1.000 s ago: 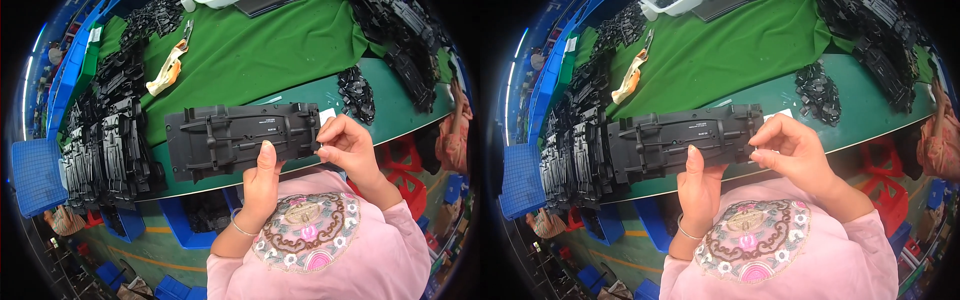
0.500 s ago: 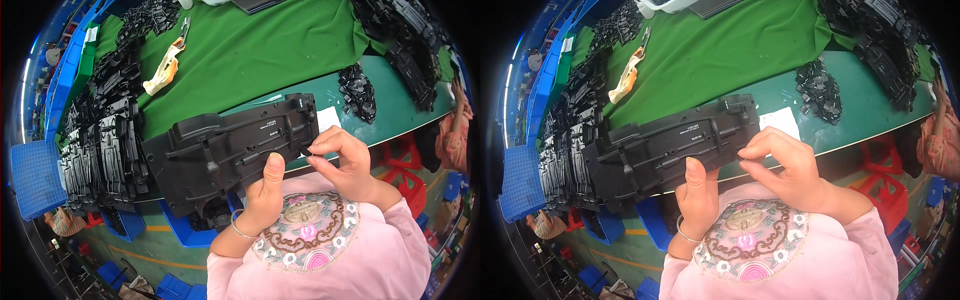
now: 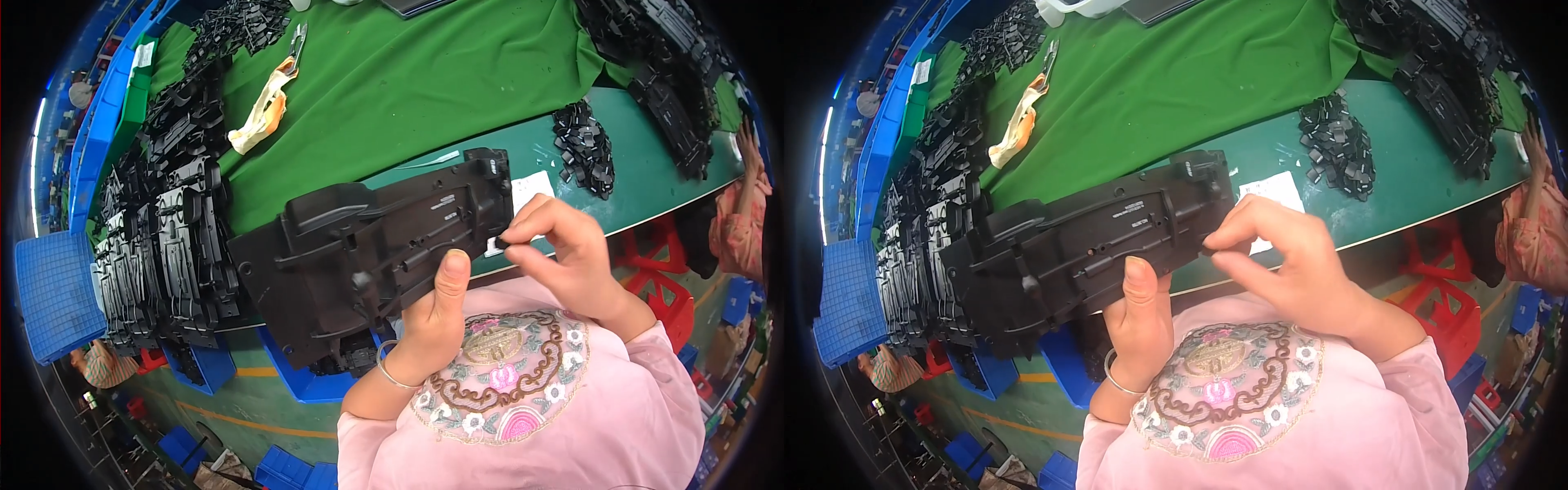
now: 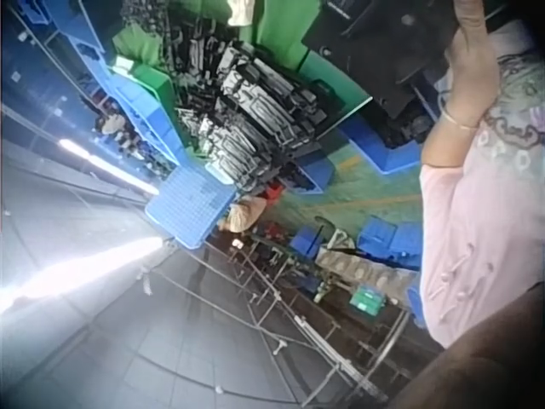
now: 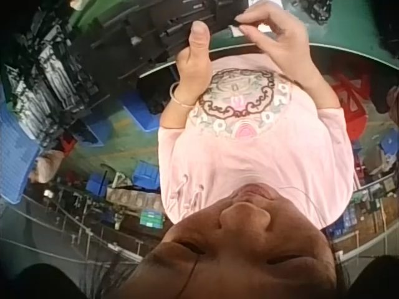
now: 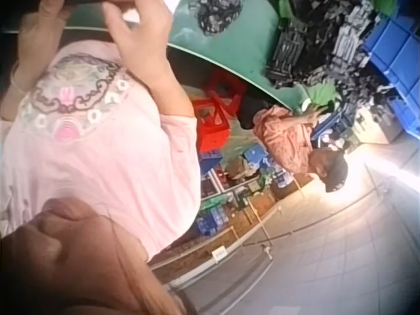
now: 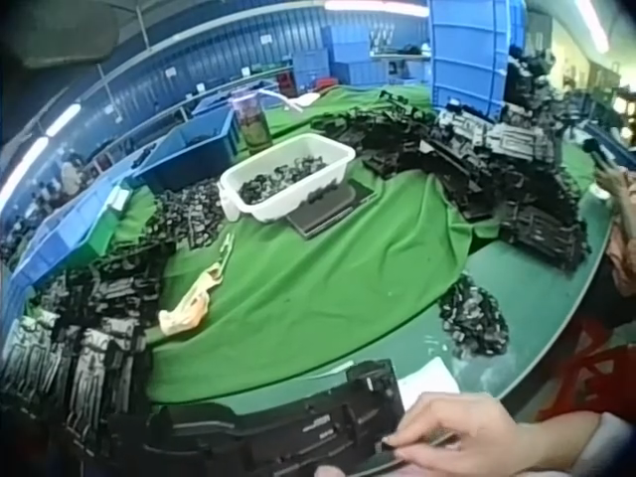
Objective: The person assembles plastic components onto toy car chassis by hand, taking the components from storage bins and attaching them to the chassis.
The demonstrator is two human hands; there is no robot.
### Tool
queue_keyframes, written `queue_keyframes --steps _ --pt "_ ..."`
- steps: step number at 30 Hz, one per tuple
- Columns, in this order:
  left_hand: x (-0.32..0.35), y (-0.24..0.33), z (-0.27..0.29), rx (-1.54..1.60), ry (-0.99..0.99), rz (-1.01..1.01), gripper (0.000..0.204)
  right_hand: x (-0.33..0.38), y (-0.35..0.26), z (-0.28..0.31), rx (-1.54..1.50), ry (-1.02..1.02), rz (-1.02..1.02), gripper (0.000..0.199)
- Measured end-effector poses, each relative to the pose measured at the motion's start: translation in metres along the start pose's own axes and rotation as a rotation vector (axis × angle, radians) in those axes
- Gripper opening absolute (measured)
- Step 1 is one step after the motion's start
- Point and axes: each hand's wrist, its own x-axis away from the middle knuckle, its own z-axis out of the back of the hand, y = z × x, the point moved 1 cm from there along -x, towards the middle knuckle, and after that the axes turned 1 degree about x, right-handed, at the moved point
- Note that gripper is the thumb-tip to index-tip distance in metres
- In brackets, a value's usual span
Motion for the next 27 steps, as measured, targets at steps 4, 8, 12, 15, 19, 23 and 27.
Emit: queue_keyframes --steps 4,8,12,15,19,23,27 --pt "-0.002 -0.004 0.008 -0.05 0.164 -0.053 0.041 0.001 0.01 0.025 0.131 -0.034 0.022 0.018" --pt "-0.001 -0.006 0.01 0.015 0.236 -0.04 0.039 0.007 0.019 0.031 0.566 -0.153 0.049 0.02" --pt "0.0 -0.006 0.008 -0.098 0.23 -0.063 0.038 0.006 0.027 0.023 0.804 -0.174 0.162 0.015" --pt "0.003 -0.009 0.009 0.107 0.347 -0.051 0.036 0.008 0.026 0.023 0.859 -0.242 0.145 0.013" --pt "0.003 -0.011 0.012 0.144 0.377 -0.046 0.035 0.004 0.029 0.025 0.832 -0.202 0.16 0.012" --pt "0.004 -0.012 0.015 0.015 0.301 -0.032 0.036 0.004 0.027 0.025 0.824 -0.244 0.142 0.012" --pt "0.002 -0.007 0.013 -0.073 0.285 -0.082 0.035 -0.002 0.02 0.034 0.551 -0.158 0.028 0.013"
